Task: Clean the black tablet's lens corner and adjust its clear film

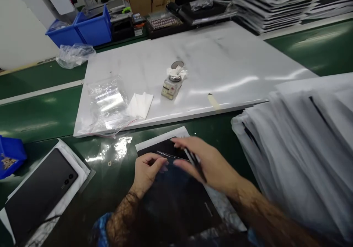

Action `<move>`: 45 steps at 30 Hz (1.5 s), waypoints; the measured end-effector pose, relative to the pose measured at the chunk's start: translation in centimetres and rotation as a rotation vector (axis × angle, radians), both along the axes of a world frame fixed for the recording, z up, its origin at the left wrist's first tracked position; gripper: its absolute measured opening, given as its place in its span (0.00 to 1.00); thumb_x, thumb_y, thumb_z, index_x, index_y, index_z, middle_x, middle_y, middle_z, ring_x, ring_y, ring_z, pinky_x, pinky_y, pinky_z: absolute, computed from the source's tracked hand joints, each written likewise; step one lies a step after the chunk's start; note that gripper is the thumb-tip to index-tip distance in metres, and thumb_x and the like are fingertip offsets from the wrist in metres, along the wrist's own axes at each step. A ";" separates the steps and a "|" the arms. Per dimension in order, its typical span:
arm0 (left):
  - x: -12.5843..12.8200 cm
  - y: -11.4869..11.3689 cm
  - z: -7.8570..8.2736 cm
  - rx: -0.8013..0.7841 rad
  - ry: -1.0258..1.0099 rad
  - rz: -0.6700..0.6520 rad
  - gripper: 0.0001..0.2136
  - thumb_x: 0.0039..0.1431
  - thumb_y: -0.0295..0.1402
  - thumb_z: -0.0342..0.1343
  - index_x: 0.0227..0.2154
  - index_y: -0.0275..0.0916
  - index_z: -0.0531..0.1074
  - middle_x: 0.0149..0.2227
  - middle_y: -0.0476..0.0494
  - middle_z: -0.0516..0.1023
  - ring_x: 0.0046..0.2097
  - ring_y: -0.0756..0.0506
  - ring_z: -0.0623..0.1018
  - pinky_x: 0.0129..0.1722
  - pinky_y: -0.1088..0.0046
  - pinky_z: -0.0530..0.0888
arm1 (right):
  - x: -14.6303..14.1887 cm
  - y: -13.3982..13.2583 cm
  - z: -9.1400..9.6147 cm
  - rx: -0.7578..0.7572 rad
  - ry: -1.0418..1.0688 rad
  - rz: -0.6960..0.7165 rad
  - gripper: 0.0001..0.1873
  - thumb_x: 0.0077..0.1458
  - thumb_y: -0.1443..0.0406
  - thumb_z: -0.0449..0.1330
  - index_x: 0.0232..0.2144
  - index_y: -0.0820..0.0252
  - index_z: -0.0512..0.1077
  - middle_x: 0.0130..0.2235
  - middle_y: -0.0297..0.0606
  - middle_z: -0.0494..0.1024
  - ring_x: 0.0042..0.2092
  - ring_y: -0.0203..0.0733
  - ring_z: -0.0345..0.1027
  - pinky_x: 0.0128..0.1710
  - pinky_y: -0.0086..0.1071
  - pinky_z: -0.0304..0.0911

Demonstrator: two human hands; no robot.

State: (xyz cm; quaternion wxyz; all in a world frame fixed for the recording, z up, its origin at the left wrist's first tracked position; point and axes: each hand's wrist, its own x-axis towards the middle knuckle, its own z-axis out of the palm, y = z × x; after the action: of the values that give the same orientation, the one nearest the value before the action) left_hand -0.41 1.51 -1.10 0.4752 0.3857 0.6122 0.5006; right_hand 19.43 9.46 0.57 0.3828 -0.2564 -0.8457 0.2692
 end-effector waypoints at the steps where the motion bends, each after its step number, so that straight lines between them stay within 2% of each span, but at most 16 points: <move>1: 0.1 -0.1 0.2 -0.007 0.026 -0.003 0.08 0.45 0.37 0.61 0.16 0.41 0.76 0.15 0.50 0.77 0.19 0.46 0.76 0.19 0.73 0.72 | 0.0 -1.2 -0.8 -0.023 -0.012 0.031 0.29 0.67 0.64 0.74 0.67 0.39 0.79 0.41 0.35 0.91 0.35 0.54 0.88 0.31 0.45 0.87; 4: 0.2 -0.3 1.0 -0.038 0.048 -0.081 0.04 0.44 0.33 0.63 0.18 0.40 0.77 0.20 0.49 0.79 0.24 0.45 0.77 0.26 0.73 0.74 | 0.0 -3.3 -2.8 -0.172 0.020 0.033 0.35 0.69 0.69 0.71 0.73 0.38 0.74 0.36 0.29 0.88 0.30 0.48 0.85 0.31 0.39 0.86; 5: 0.1 -0.3 1.2 -0.052 0.025 -0.124 0.02 0.44 0.32 0.63 0.24 0.41 0.78 0.24 0.49 0.81 0.27 0.45 0.78 0.28 0.73 0.75 | 0.1 -3.5 -3.2 -0.236 0.022 0.017 0.34 0.70 0.69 0.70 0.73 0.39 0.74 0.36 0.28 0.88 0.30 0.46 0.85 0.33 0.38 0.87; 7: 0.0 -0.3 1.4 -0.078 -0.043 -0.188 0.11 0.48 0.30 0.60 0.37 0.43 0.75 0.31 0.47 0.83 0.29 0.46 0.80 0.29 0.73 0.77 | 0.3 -3.5 -3.7 -0.343 0.003 0.010 0.30 0.73 0.66 0.69 0.72 0.42 0.75 0.36 0.27 0.87 0.32 0.45 0.85 0.38 0.38 0.87; 9: -0.2 -0.3 1.2 -0.097 -0.083 -0.199 0.11 0.51 0.29 0.58 0.39 0.43 0.75 0.32 0.47 0.83 0.26 0.47 0.80 0.27 0.74 0.78 | 0.7 -3.0 -4.0 -0.407 -0.008 0.029 0.24 0.76 0.60 0.69 0.70 0.44 0.77 0.37 0.29 0.87 0.34 0.45 0.85 0.40 0.38 0.86; 11: -0.2 -0.4 1.0 -0.111 -0.073 -0.182 0.07 0.52 0.28 0.58 0.34 0.41 0.77 0.29 0.47 0.84 0.24 0.48 0.80 0.25 0.76 0.78 | 1.2 -2.1 -3.9 -0.435 0.059 0.007 0.21 0.79 0.49 0.65 0.66 0.46 0.80 0.41 0.37 0.89 0.38 0.47 0.85 0.40 0.40 0.86; 14: 0.1 -0.6 0.8 -0.120 0.002 -0.195 0.04 0.51 0.29 0.59 0.30 0.42 0.78 0.26 0.48 0.84 0.24 0.48 0.81 0.25 0.77 0.79 | 1.7 -0.9 -3.6 -0.546 0.276 0.004 0.33 0.76 0.33 0.56 0.51 0.47 0.87 0.43 0.42 0.85 0.37 0.48 0.84 0.35 0.41 0.85; 16: 0.2 -0.6 0.9 -0.105 0.089 -0.219 0.04 0.51 0.30 0.59 0.30 0.43 0.78 0.26 0.50 0.84 0.25 0.48 0.82 0.26 0.78 0.79 | 1.8 -0.5 -3.2 -0.648 0.384 0.086 0.27 0.75 0.37 0.62 0.41 0.48 0.86 0.40 0.38 0.82 0.30 0.43 0.81 0.31 0.39 0.84; 18: 0.3 -0.6 1.1 -0.090 0.161 -0.226 0.04 0.51 0.29 0.59 0.30 0.43 0.78 0.25 0.51 0.84 0.26 0.48 0.82 0.27 0.78 0.79 | 1.8 -0.6 -2.9 -0.699 0.399 0.143 0.15 0.72 0.49 0.73 0.37 0.49 0.84 0.39 0.36 0.83 0.28 0.41 0.80 0.30 0.37 0.84; 19: 0.3 -0.6 1.1 -0.087 0.179 -0.225 0.04 0.51 0.29 0.59 0.29 0.43 0.78 0.25 0.51 0.84 0.26 0.48 0.82 0.27 0.78 0.79 | 1.7 -0.8 -2.8 -0.701 0.383 0.137 0.10 0.70 0.55 0.76 0.36 0.48 0.84 0.39 0.36 0.84 0.30 0.42 0.82 0.30 0.38 0.85; 21: 0.3 -0.6 1.2 -0.090 0.187 -0.221 0.04 0.51 0.29 0.59 0.30 0.43 0.78 0.25 0.52 0.85 0.26 0.48 0.82 0.28 0.79 0.79 | 1.7 -1.3 -2.8 -0.679 0.355 0.096 0.08 0.66 0.63 0.79 0.37 0.45 0.85 0.39 0.36 0.87 0.32 0.46 0.84 0.31 0.41 0.86; 26: 0.3 -0.6 1.1 -0.093 0.203 -0.232 0.04 0.51 0.29 0.60 0.30 0.44 0.78 0.26 0.53 0.85 0.26 0.48 0.82 0.28 0.80 0.79 | 1.5 -2.3 -2.9 -0.604 0.341 0.027 0.16 0.59 0.74 0.78 0.38 0.44 0.85 0.39 0.34 0.91 0.36 0.47 0.87 0.33 0.40 0.86; 30: 0.3 -0.6 1.1 -0.088 0.218 -0.234 0.04 0.51 0.30 0.60 0.30 0.44 0.78 0.26 0.52 0.85 0.26 0.48 0.82 0.28 0.79 0.79 | 1.2 -2.2 -2.9 -0.578 0.363 0.032 0.16 0.57 0.76 0.78 0.37 0.47 0.85 0.39 0.35 0.91 0.36 0.45 0.88 0.32 0.36 0.84; 37: 0.3 -0.6 1.1 -0.069 0.243 -0.244 0.04 0.51 0.30 0.59 0.29 0.43 0.78 0.26 0.52 0.84 0.25 0.48 0.82 0.28 0.79 0.78 | 1.0 -2.3 -3.0 -0.567 0.395 0.023 0.18 0.56 0.77 0.77 0.36 0.47 0.86 0.37 0.36 0.92 0.34 0.48 0.88 0.30 0.37 0.85; 41: 0.3 -0.7 1.0 -0.077 0.220 -0.249 0.04 0.52 0.30 0.58 0.31 0.43 0.78 0.26 0.52 0.84 0.25 0.48 0.82 0.27 0.79 0.79 | 1.0 -2.5 -2.9 -0.495 0.391 0.052 0.19 0.55 0.78 0.76 0.37 0.46 0.87 0.37 0.37 0.93 0.31 0.49 0.88 0.28 0.38 0.87; 45: 0.3 -0.7 0.8 -0.058 0.242 -0.227 0.04 0.52 0.30 0.59 0.30 0.43 0.78 0.26 0.52 0.84 0.25 0.48 0.82 0.27 0.80 0.78 | 0.7 -2.8 -3.1 -0.396 0.423 0.086 0.18 0.55 0.79 0.76 0.38 0.48 0.86 0.35 0.36 0.92 0.30 0.47 0.88 0.29 0.34 0.88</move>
State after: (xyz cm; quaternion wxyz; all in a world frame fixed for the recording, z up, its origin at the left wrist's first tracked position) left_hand -0.07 0.78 -0.26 0.4625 0.4959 0.6318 0.3756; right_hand 20.17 6.70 -2.49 0.4813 -0.2280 -0.6884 0.4924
